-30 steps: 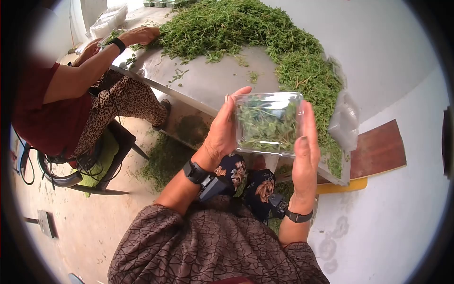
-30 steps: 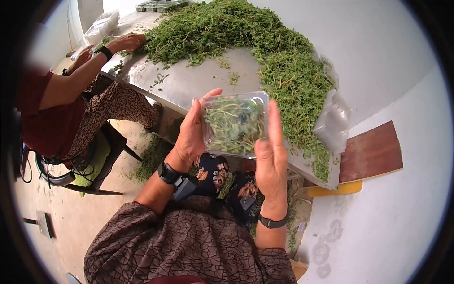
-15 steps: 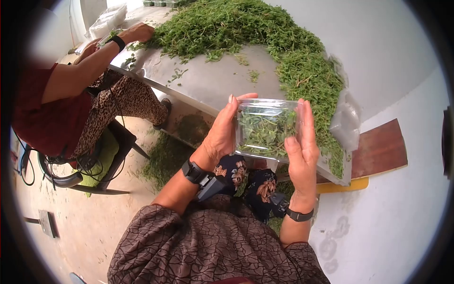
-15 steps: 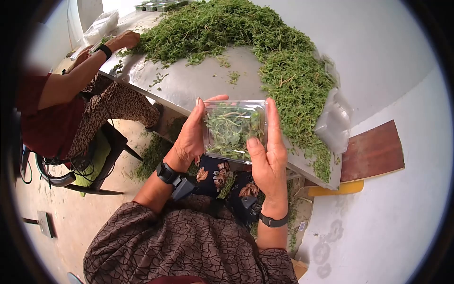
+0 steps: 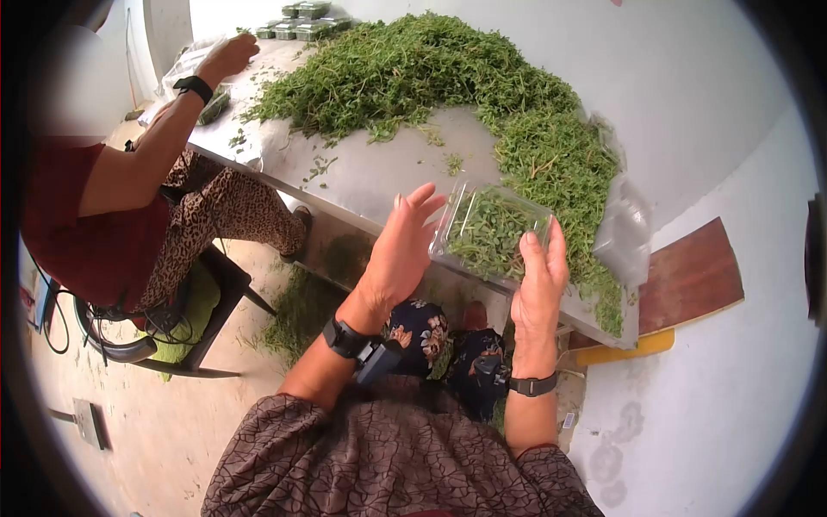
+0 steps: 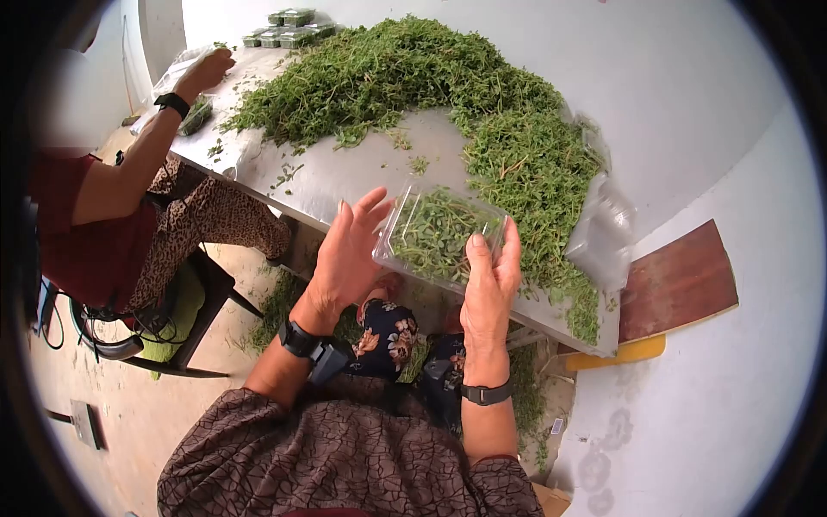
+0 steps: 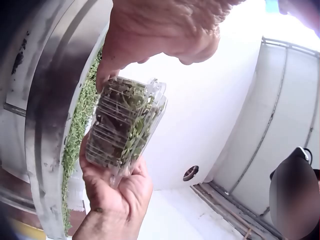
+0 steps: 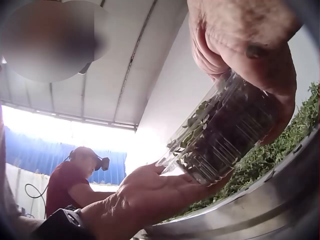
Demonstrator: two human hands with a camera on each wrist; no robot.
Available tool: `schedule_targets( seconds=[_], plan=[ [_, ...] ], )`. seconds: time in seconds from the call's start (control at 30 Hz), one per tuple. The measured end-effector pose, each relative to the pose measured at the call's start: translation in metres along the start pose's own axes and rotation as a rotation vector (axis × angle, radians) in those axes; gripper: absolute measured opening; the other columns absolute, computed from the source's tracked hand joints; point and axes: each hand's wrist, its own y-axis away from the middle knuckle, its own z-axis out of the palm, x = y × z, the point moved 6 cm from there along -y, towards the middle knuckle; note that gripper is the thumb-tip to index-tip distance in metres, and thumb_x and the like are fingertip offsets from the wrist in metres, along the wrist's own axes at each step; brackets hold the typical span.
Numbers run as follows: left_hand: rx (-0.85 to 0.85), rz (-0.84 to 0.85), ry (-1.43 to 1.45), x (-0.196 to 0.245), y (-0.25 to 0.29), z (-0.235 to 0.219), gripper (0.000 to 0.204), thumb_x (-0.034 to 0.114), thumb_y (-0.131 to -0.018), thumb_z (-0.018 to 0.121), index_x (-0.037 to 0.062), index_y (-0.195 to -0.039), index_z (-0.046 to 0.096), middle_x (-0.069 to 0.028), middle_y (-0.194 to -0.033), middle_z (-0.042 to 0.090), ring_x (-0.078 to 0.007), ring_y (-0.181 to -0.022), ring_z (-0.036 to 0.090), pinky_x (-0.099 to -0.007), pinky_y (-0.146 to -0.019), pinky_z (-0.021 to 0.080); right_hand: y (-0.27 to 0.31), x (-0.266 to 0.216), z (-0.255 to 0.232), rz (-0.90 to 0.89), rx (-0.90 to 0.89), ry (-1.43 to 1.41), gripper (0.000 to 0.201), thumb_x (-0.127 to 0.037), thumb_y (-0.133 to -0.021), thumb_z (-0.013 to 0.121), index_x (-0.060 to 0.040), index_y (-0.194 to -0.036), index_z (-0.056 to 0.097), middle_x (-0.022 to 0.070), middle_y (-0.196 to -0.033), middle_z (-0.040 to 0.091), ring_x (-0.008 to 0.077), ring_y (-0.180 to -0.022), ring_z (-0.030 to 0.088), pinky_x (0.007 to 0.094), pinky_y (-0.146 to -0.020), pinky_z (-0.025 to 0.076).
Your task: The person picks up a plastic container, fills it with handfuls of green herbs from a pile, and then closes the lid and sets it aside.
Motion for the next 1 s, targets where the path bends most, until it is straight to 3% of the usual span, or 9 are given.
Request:
schedule_targets(
  seconds=[0.17,0.23,0.3,0.33,0.5,0.7,0.83,0.97,1.0],
  plan=[
    [-0.001,0.095,-0.049,-0.015,0.013,0.002,0.07,0.043,-0.094,0.05,0.0107,-0.147,0.017,-0.0081,-0.126,0.047,-0.0202,-0.115,0.048,-0.0421,-0.097,0.041,-0.008,0.016,0.002,-0.013,0.093,-0.089,0.057,-0.016,-0.094,0.056,0.002,-0.141,0.029,0.0088,-0.126,0.05,0.0133,-0.107,0.049,0.0283,-0.092,0.041],
    [0.022,0.102,-0.07,-0.008,0.011,0.008,0.068,0.03,-0.093,0.056,0.0123,-0.147,0.018,-0.0099,-0.136,0.037,-0.0183,-0.115,0.044,-0.0372,-0.09,0.044,-0.003,0.019,0.014,0.012,0.033,-0.06,0.059,-0.019,-0.095,0.055,0.0013,-0.142,0.028,0.0112,-0.13,0.048,0.0161,-0.112,0.048,0.0288,-0.097,0.039],
    [0.23,0.092,-0.335,0.0,0.004,-0.009,0.063,0.026,-0.092,0.057,0.0119,-0.144,0.023,-0.0068,-0.122,0.047,-0.0152,-0.105,0.049,-0.0331,-0.081,0.047,-0.002,0.025,0.011,0.055,0.021,-0.039,0.057,-0.027,-0.096,0.052,0.003,-0.14,0.032,0.0152,-0.133,0.047,0.0211,-0.118,0.047,0.032,-0.099,0.039],
    [0.244,0.135,-0.193,0.001,-0.005,-0.02,0.059,0.023,-0.091,0.059,0.0109,-0.141,0.028,-0.0041,-0.11,0.051,-0.0127,-0.096,0.051,-0.0297,-0.073,0.049,-0.003,0.029,0.007,0.137,-0.037,0.011,0.056,-0.03,-0.097,0.05,0.0043,-0.138,0.036,0.0171,-0.133,0.046,0.0231,-0.12,0.047,0.0338,-0.099,0.04],
    [0.336,0.222,-0.344,0.041,-0.027,-0.057,0.048,0.02,-0.092,0.056,0.005,-0.132,0.035,-0.0075,-0.113,0.051,-0.0183,-0.1,0.055,-0.0364,-0.08,0.052,-0.004,0.025,-0.006,0.189,-0.07,0.14,0.052,-0.034,-0.097,0.046,0.0086,-0.126,0.048,0.0208,-0.123,0.056,0.0281,-0.111,0.057,0.0358,-0.089,0.047],
    [0.463,0.407,-0.459,0.08,-0.048,-0.098,0.043,0.025,-0.09,0.062,0.0021,-0.12,0.043,-0.0097,-0.109,0.052,-0.0148,-0.088,0.058,-0.0254,-0.065,0.053,-0.008,0.033,-0.02,0.179,-0.032,0.156,0.044,-0.031,-0.097,0.046,0.0089,-0.111,0.057,0.017,-0.104,0.064,0.0216,-0.09,0.065,0.0299,-0.074,0.051],
    [0.608,0.449,-0.584,0.088,-0.042,-0.099,0.042,0.027,-0.09,0.062,0.0005,-0.117,0.043,-0.0089,-0.107,0.053,-0.0146,-0.085,0.057,-0.0276,-0.066,0.054,-0.012,0.041,-0.026,0.183,-0.064,0.122,0.037,-0.027,-0.098,0.045,0.0073,-0.105,0.059,0.0136,-0.097,0.066,0.0175,-0.08,0.065,0.026,-0.068,0.052],
    [0.683,0.61,-1.075,0.096,-0.039,-0.098,0.054,0.024,-0.09,0.062,-0.0017,-0.13,0.036,-0.0145,-0.105,0.056,-0.0174,-0.088,0.055,-0.0295,-0.073,0.049,-0.008,0.035,-0.025,0.175,-0.059,0.175,0.033,-0.023,-0.098,0.044,0.0054,-0.104,0.059,0.0119,-0.096,0.066,0.0158,-0.079,0.065,0.0254,-0.067,0.052],
    [0.687,0.604,-1.017,0.096,-0.044,-0.111,0.059,0.023,-0.09,0.062,-0.0026,-0.135,0.032,-0.0172,-0.105,0.057,-0.0192,-0.088,0.055,-0.03,-0.075,0.047,-0.007,0.034,-0.023,0.141,-0.099,0.194,0.031,-0.022,-0.098,0.044,0.0046,-0.103,0.059,0.0114,-0.096,0.066,0.0153,-0.078,0.065,0.0252,-0.066,0.052]
  ],
)
